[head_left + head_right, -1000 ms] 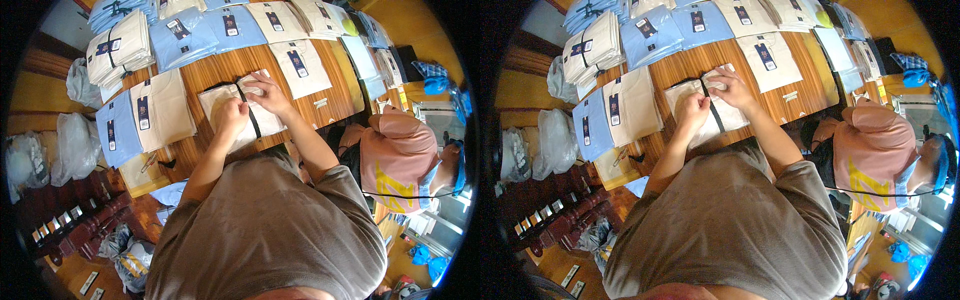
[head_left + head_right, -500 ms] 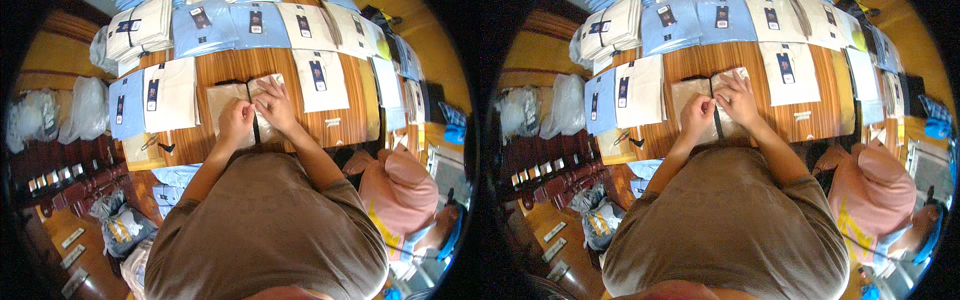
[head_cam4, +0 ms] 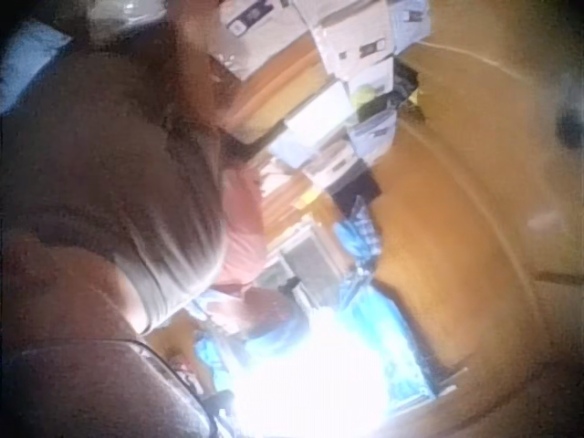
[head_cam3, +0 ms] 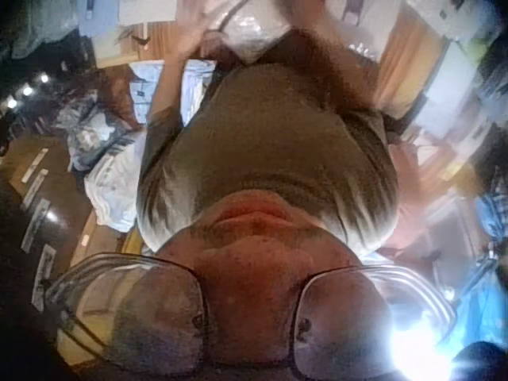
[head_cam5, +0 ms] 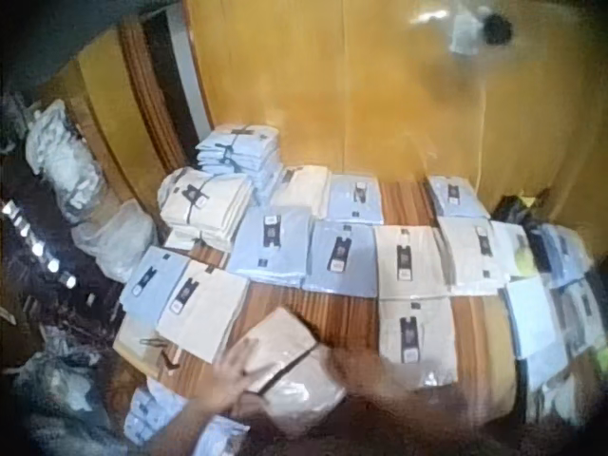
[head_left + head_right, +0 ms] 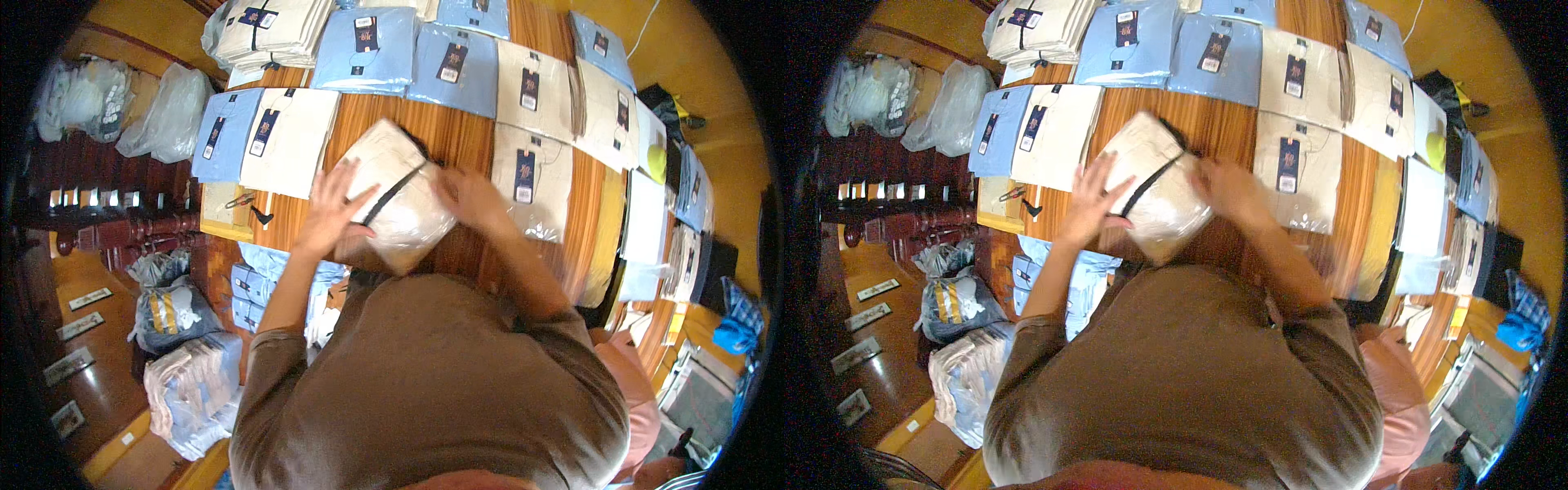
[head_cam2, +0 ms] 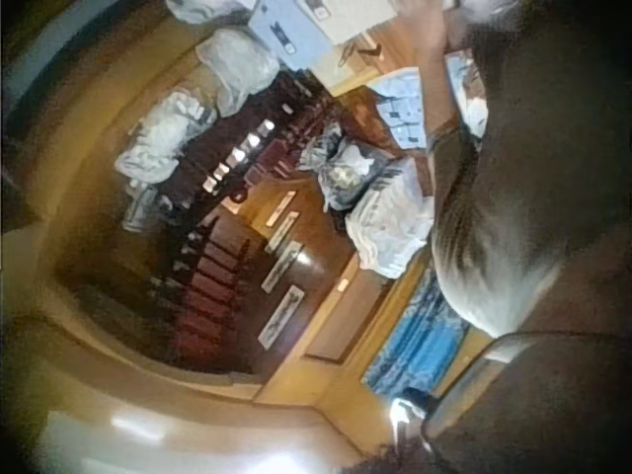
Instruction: The person gathers several packaged shirts from a table, stacks them, and secures the stack with a black elastic band before placing the bundle onto a larger pile of similar bundles.
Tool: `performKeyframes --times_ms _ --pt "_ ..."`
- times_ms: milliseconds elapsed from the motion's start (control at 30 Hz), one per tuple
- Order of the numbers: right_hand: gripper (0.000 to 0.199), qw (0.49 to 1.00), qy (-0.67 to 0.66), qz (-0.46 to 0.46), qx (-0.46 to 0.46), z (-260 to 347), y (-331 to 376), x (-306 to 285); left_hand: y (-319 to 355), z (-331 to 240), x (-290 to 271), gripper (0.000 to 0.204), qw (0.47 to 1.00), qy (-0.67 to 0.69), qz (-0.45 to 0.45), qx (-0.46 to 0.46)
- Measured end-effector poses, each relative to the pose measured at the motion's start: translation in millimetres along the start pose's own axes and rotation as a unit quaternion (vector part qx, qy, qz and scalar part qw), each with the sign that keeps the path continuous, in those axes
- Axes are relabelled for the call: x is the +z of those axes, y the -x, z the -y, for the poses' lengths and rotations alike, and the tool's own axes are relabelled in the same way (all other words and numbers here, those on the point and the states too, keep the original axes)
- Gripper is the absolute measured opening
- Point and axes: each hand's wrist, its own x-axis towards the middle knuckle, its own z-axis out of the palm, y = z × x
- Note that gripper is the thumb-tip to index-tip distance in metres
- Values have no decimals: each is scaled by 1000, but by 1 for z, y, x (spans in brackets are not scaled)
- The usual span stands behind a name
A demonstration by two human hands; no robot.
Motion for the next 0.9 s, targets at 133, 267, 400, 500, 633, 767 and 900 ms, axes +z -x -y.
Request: performKeyframes --times_ms 133,267,400,500,633,767,900 --pt "40 993 -50 60 -85 -23 54 18 11 1 -8 59 986 65 -94 -119" --pt "27 973 -101 -90 -185 -14 71 19 31 -60 35 81 925 146 -231 -266" --pt "32 983 -57 -91 -149 -17 73 20 9 -66 64 91 892 136 -265 -341" --pt "39 984 -21 -83 -155 -3 85 31 -10 -30 76 92 850 366 -270 -266" --pt "45 995 -22 -26 -90 18 92 63 -37 19 59 98 838 466 -156 -238" --pt "38 997 -31 13 -72 43 84 90 -54 60 65 94 796 569 -93 -185" --pt "31 1000 0 9 10 87 77 103 -44 65 32 70 906 335 -202 -160"
